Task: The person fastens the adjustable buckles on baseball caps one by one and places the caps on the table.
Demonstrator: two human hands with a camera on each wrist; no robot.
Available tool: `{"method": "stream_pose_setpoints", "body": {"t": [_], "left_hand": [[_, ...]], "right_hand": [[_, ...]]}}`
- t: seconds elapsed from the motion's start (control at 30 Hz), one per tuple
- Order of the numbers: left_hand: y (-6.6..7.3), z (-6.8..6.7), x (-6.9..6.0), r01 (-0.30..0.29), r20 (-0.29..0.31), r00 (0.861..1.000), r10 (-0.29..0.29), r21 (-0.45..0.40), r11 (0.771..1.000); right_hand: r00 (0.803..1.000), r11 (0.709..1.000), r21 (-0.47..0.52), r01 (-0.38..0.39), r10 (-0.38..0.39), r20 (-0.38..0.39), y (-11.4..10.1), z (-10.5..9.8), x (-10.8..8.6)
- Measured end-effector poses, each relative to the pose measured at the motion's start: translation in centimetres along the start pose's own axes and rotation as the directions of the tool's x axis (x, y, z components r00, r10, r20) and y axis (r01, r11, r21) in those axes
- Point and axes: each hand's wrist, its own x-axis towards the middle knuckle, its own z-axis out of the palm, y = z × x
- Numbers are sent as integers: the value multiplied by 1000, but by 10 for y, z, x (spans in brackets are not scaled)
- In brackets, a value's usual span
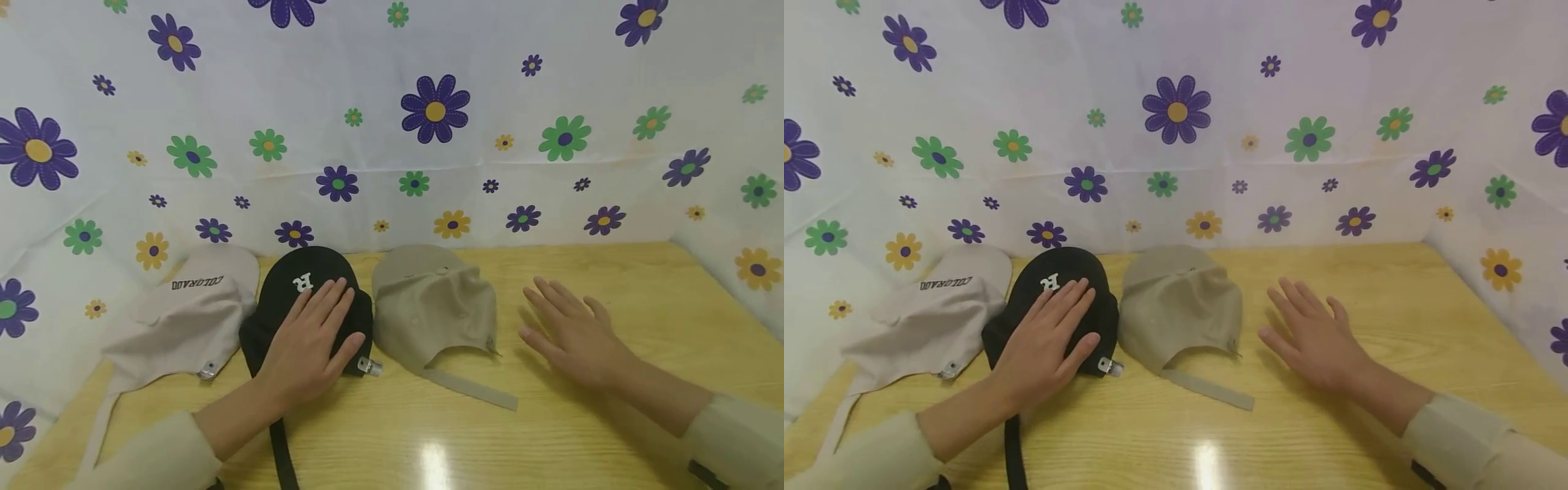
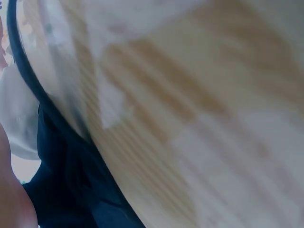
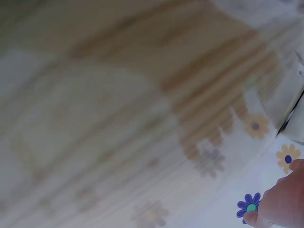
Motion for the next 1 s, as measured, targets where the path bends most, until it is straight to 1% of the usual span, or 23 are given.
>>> {"method": "stream_pose_setpoints", "body": {"t": [0.13, 0.33, 0.4, 0.5, 0.57, 0.73, 0.83, 0.9, 1.0], "left_hand": [[3, 2, 4, -24, -15, 1000, 24, 2, 1000], [7, 8, 9, -26, -39, 999, 25, -16, 1000], [8, 11, 11, -43, -59, 997, 42, -16, 999], [12, 18, 15, -88, -106, 991, 87, -2, 996], [16, 21, 12, -97, -115, 989, 96, -5, 995], [24, 24, 14, -94, -125, 988, 92, -6, 996], [27, 22, 15, -124, -124, 984, 128, 37, 992], [29, 20, 13, -162, -116, 979, 169, 67, 985], [30, 17, 10, -203, -101, 972, 210, 76, 976]], "right_hand": [[1000, 1000, 9, 15, -15, 1, -8, 3, 6], [999, 999, 9, 47, -47, -13, -21, 8, 12], [998, 999, 8, 54, -54, -11, -25, 9, 14], [998, 998, 6, 62, -61, -8, -29, 11, 16], [997, 997, 11, 73, -73, 4, -32, 12, 15], [993, 993, -5, 119, -119, -14, -37, 12, 17], [989, 989, -30, 146, -147, -26, -40, 13, 20], [987, 986, -53, 158, -159, -29, -43, 14, 20], [983, 978, -110, 177, -182, -40, -48, 15, 20]]}}
